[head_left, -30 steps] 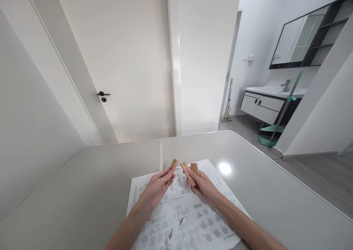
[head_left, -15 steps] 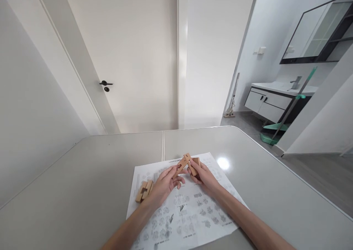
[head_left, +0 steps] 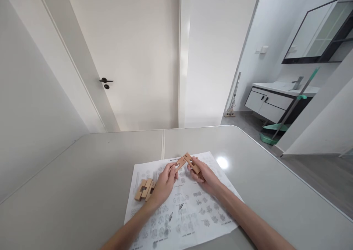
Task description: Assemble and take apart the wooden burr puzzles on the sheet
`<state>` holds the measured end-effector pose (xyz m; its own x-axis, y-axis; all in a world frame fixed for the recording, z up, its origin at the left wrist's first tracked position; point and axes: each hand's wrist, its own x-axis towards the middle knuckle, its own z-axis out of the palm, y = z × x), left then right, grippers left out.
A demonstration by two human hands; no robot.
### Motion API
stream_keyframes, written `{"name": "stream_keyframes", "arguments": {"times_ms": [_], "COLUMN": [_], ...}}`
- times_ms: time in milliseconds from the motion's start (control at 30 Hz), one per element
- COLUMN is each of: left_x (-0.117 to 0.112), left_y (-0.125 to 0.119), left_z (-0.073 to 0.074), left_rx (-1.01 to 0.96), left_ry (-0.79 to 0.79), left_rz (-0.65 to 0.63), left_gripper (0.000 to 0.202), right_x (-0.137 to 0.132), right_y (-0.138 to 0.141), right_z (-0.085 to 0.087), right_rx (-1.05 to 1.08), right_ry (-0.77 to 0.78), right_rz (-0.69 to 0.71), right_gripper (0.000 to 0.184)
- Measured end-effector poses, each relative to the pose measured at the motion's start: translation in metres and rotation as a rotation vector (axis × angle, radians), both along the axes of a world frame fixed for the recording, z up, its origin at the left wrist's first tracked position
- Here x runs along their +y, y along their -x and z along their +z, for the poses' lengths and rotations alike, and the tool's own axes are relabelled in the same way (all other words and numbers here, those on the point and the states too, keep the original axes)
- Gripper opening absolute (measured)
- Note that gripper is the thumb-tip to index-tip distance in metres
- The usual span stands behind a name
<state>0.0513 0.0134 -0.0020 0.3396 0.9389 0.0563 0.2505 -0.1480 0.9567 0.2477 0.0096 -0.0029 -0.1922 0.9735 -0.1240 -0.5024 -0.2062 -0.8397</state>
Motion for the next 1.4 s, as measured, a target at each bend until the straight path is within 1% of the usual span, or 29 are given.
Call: {"name": "stream_keyframes", "arguments": {"times_ms": [133,233,333,433,500,567,633,767,833,900,1033,1133,1233,1300,1400], "left_x": [0.003,0.002,0.002,0.009,0.018,0.029,0.038,0.053,0.058,0.061,0.062,0.062,0.061,0.057,0.04], "left_y": [0.004,0.006,0.011,0.023,0.036,0.053,0.074,0.112,0.124,0.131,0.132,0.129,0.127,0.121,0.099], "left_z": [-0.003,-0.003,0.004,0.016,0.023,0.029,0.031,0.027,0.021,0.016,0.009,0.01,0.016,0.022,0.034], "left_rx": [0.222,0.328,0.469,0.637,0.718,0.727,0.727,0.72,0.719,0.721,0.726,0.729,0.737,0.74,0.682], "left_ry": [-0.205,-0.28,-0.321,-0.364,-0.353,-0.343,-0.331,-0.324,-0.336,-0.362,-0.457,-0.528,-0.572,-0.602,-0.685], "left_rz": [0.068,0.086,0.116,0.152,0.188,0.212,0.198,0.127,0.094,0.076,0.099,0.11,0.115,0.151,0.209], "left_gripper": [0.038,0.035,0.032,0.032,0.034,0.037,0.039,0.043,0.042,0.041,0.038,0.032,0.027,0.025,0.023], "right_x": [0.0,-0.001,-0.003,-0.004,-0.004,-0.004,-0.005,-0.006,-0.005,-0.004,-0.001,0.002,0.004,0.004,0.001], "right_y": [-0.002,-0.002,-0.001,0.0,0.0,0.001,0.001,0.0,-0.002,-0.004,-0.006,-0.007,-0.007,-0.006,-0.002], "right_z": [-0.004,-0.007,-0.005,-0.004,-0.004,-0.004,-0.004,-0.002,-0.002,-0.003,-0.007,-0.011,-0.016,-0.016,-0.012], "right_rx": [-0.006,-0.036,-0.079,-0.104,-0.114,-0.121,-0.128,-0.137,-0.114,-0.063,0.073,0.165,0.228,0.241,0.243], "right_ry": [-0.008,-0.01,-0.012,-0.009,-0.009,-0.012,-0.015,0.005,0.023,0.039,0.069,0.089,0.099,0.095,0.065], "right_rz": [0.022,0.044,0.044,0.045,0.05,0.052,0.056,0.065,0.063,0.057,0.028,0.008,0.007,0.005,0.005], "right_gripper": [0.045,0.045,0.044,0.044,0.044,0.044,0.043,0.043,0.042,0.04,0.031,0.025,0.022,0.021,0.02]}}
